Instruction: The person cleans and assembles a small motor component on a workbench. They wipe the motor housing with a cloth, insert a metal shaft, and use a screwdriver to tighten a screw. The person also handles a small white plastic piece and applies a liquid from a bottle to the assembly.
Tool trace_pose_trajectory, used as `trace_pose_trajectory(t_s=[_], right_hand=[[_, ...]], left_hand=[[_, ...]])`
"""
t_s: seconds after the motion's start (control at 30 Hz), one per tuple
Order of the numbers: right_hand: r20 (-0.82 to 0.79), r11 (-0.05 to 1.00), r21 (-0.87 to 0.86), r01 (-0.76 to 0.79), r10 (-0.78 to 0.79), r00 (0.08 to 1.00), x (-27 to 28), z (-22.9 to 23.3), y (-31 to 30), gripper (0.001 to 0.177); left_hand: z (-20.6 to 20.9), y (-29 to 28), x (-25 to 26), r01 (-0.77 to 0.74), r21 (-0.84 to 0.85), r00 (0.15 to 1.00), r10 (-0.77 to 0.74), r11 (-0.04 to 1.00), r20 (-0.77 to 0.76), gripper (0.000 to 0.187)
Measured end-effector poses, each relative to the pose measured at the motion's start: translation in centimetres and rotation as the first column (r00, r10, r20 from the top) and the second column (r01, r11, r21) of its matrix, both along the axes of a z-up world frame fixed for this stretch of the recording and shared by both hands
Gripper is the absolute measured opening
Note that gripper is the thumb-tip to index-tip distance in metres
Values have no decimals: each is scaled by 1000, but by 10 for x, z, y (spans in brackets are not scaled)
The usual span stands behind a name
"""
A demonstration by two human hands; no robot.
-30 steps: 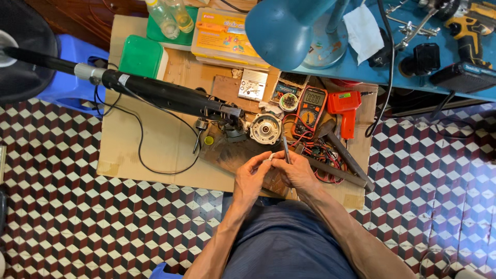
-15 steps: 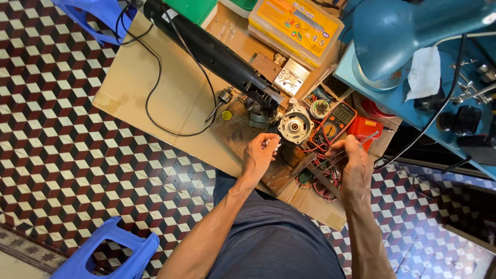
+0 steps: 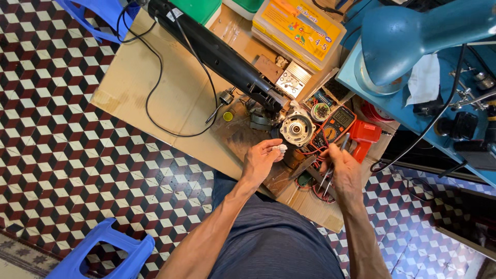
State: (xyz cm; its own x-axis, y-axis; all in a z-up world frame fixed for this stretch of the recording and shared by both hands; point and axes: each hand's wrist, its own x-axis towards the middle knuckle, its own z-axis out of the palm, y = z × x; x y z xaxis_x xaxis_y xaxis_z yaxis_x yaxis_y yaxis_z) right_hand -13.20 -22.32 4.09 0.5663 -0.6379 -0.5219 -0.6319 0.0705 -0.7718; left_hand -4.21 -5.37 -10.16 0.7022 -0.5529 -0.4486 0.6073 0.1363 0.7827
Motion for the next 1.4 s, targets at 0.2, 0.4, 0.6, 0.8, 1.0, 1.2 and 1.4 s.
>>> trace_pose_trajectory(t_s=[0.2, 0.4, 0.6, 0.8, 1.0, 1.2, 1.4], right_hand=[[29, 964, 263, 29, -38, 999, -1, 2, 24, 27], [193, 925, 364, 109, -190, 963, 6, -17, 36, 21], [294, 959, 133, 250, -279, 914, -2, -6, 28, 18], [227, 984, -124, 125, -94, 969, -7, 1, 42, 16], [246, 986, -84, 145, -121, 962, -4, 7, 50, 21], [252, 875, -462, 141, -23, 968, 3, -8, 49, 18], [192, 639, -766, 68, 126, 973, 28, -26, 51, 14]], left_hand=[[68, -2, 2, 108, 160, 982, -130, 981, 136, 47], [118, -6, -1, 238, 211, 923, -288, 948, 254, 62], [110, 6, -4, -28, -329, 960, -67, 944, -273, 76], [115, 8, -6, -36, -316, 957, -58, 948, -283, 77], [110, 14, -10, -135, -401, 913, -43, 906, -405, 78], [98, 11, -16, -26, -287, 942, -72, 958, -327, 73], [120, -14, -50, 102, -397, 860, -281, 912, -425, 74]])
